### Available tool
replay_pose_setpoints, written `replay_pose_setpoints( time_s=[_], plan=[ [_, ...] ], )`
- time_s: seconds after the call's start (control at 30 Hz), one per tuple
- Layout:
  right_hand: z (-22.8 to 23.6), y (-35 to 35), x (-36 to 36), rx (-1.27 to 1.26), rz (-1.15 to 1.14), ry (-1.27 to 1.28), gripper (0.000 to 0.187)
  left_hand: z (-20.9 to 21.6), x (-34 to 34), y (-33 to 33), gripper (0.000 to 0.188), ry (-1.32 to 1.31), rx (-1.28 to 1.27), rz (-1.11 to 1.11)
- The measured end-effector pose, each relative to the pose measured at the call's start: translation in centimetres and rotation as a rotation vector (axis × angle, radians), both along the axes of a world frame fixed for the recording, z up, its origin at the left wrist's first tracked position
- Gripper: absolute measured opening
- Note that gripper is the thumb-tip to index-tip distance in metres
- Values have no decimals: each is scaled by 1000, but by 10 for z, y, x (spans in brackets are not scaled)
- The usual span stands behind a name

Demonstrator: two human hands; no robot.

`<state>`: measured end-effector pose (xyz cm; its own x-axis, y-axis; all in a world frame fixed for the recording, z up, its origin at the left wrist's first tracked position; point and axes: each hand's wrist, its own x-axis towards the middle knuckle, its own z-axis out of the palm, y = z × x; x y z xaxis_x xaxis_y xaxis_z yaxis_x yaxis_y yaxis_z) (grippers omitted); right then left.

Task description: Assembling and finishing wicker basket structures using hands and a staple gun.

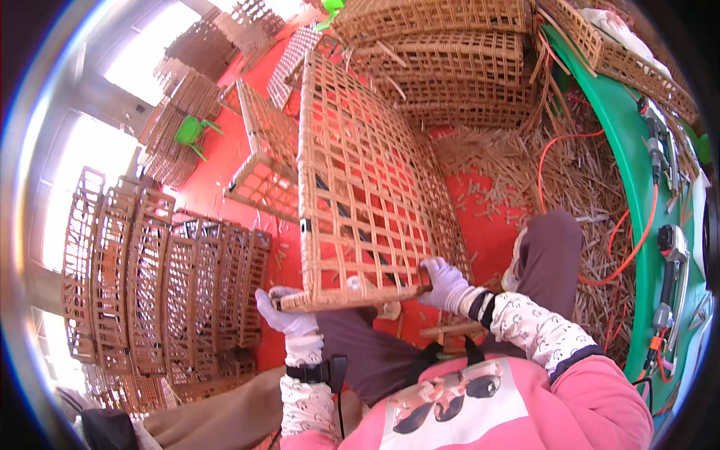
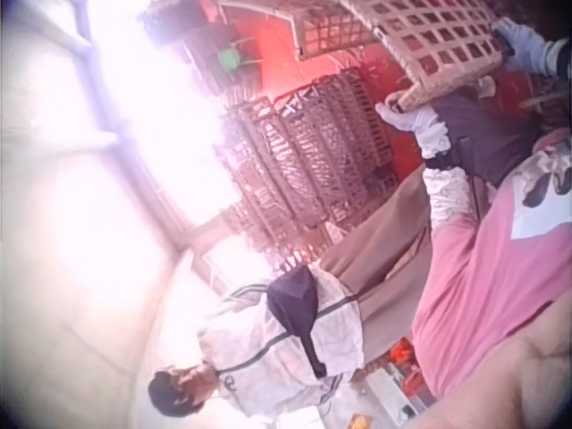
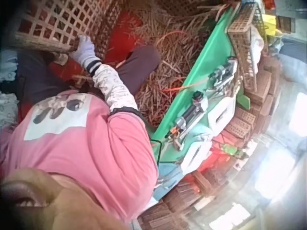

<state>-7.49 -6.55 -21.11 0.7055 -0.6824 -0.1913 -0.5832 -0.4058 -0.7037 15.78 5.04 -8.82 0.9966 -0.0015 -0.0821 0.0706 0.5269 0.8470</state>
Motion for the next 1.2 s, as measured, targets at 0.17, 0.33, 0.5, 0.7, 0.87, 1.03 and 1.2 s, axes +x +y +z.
replay_pose_setpoints(
  time_s=[0.17, 0.33, 0.5, 0.7, 0.87, 1.03, 1.2],
  plan=[
    [89, -94, 23, -298, 25, -595, 64, 20, -11, -7, 47, 15, 38, -442],
    [175, -191, 105, -1256, 568, -565, 45, 9, -20, -5, 45, -206, 91, -792],
    [229, -170, 117, -1260, 696, 207, 17, 8, -6, -7, 55, -330, 288, -669],
    [234, -138, 87, -1033, 719, 149, 28, 48, 30, -1, 51, -251, 366, -762],
    [222, -108, 61, -725, 630, -85, 46, 58, 136, -12, 43, -553, 735, -518],
    [208, -117, 44, -712, 617, -286, 44, 97, 17, -27, 42, -1490, 1071, -435],
    [205, -114, 46, -766, 579, -257, 45, 83, -6, -23, 43, -1672, 1534, -541]
  ],
)
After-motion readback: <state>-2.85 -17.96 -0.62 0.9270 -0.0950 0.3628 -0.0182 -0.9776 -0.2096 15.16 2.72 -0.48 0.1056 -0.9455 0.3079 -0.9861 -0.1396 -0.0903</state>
